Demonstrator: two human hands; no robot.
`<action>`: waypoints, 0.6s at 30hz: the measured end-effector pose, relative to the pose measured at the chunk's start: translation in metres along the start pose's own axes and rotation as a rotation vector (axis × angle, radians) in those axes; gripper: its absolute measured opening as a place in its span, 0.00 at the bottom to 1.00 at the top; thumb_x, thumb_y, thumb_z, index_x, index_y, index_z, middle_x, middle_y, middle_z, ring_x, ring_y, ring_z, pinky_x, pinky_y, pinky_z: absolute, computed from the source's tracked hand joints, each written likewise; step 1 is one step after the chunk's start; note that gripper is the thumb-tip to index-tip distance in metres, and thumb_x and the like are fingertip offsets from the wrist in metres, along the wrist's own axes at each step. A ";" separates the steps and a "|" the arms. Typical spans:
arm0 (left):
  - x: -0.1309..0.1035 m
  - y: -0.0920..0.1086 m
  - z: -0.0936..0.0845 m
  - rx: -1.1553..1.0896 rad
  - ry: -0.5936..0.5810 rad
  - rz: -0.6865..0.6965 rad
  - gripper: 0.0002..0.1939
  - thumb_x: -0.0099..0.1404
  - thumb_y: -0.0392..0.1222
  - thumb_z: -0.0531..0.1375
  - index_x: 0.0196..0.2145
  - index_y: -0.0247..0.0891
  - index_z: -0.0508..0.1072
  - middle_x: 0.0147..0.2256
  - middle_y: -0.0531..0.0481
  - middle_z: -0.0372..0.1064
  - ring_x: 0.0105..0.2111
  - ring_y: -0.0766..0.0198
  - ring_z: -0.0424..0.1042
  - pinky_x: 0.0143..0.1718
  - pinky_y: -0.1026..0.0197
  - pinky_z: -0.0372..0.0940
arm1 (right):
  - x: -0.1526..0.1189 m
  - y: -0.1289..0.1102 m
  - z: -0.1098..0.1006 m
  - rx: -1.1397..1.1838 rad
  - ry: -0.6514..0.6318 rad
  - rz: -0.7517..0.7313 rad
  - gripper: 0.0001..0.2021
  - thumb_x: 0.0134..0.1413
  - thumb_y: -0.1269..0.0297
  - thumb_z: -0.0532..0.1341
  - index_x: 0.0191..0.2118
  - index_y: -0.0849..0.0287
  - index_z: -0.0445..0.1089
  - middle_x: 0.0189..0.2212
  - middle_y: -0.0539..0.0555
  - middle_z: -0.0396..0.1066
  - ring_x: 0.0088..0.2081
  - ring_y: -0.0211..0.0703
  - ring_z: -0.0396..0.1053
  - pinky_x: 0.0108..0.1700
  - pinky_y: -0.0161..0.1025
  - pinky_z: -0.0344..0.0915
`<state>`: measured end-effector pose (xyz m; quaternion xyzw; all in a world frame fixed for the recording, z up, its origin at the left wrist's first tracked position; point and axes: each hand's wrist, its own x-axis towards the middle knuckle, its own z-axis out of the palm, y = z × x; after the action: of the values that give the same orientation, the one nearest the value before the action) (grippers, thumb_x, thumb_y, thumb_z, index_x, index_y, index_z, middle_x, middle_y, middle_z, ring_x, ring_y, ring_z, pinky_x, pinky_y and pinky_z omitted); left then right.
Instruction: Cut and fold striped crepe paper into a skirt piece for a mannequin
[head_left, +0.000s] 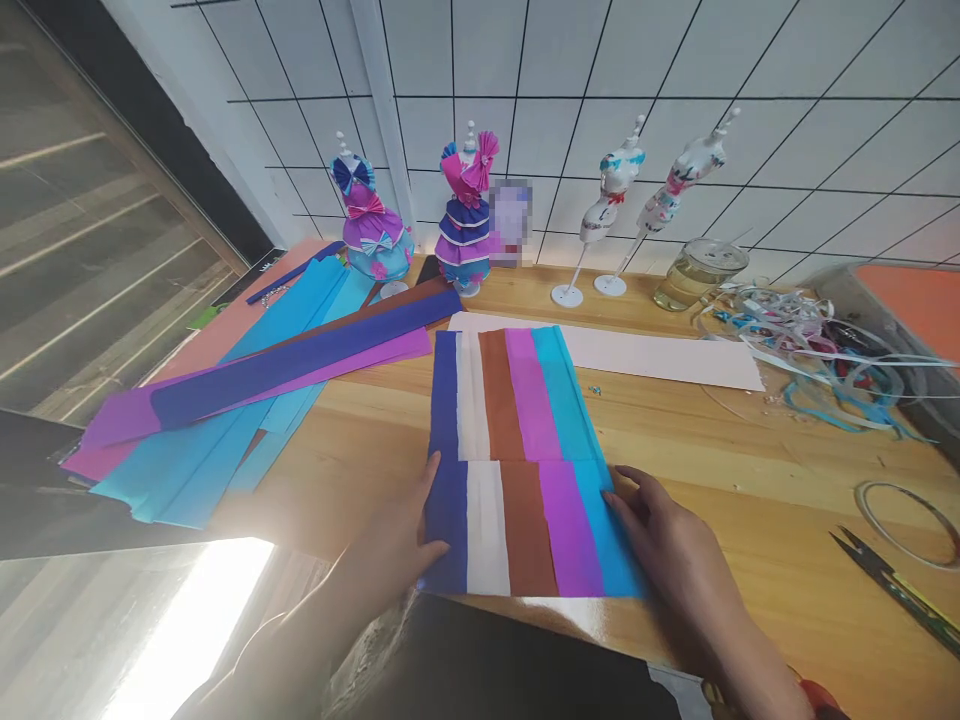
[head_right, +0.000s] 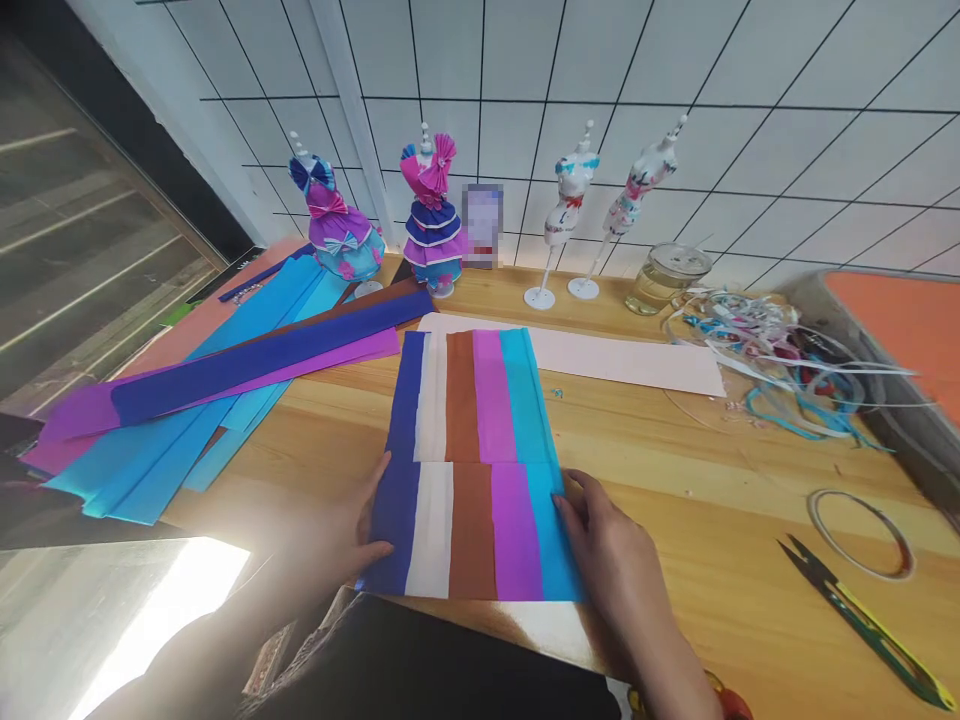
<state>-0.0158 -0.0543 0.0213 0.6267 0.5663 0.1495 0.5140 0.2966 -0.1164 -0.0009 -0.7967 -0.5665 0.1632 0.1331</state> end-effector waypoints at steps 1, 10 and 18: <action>0.000 0.002 -0.002 0.125 0.005 -0.027 0.45 0.52 0.42 0.62 0.65 0.46 0.47 0.20 0.56 0.65 0.22 0.60 0.66 0.27 0.62 0.58 | -0.001 0.000 0.000 -0.012 0.019 -0.002 0.23 0.60 0.50 0.47 0.54 0.56 0.63 0.36 0.57 0.76 0.34 0.53 0.74 0.33 0.45 0.67; 0.018 0.022 0.020 0.684 0.099 0.501 0.31 0.63 0.51 0.55 0.62 0.40 0.56 0.56 0.39 0.61 0.57 0.46 0.58 0.55 0.47 0.54 | -0.001 -0.009 0.009 -0.103 0.268 -0.471 0.19 0.61 0.55 0.51 0.51 0.62 0.65 0.47 0.65 0.68 0.49 0.53 0.67 0.50 0.50 0.65; 0.025 -0.005 0.047 0.695 -0.162 0.724 0.42 0.58 0.68 0.49 0.64 0.41 0.50 0.65 0.42 0.42 0.65 0.46 0.36 0.63 0.40 0.32 | -0.003 -0.013 0.039 -0.218 0.192 -0.687 0.27 0.62 0.54 0.51 0.60 0.67 0.56 0.60 0.70 0.55 0.63 0.61 0.49 0.57 0.63 0.54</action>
<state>0.0252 -0.0559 -0.0128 0.9263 0.2876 0.0717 0.2326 0.2690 -0.1138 -0.0307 -0.5815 -0.7997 -0.0276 0.1470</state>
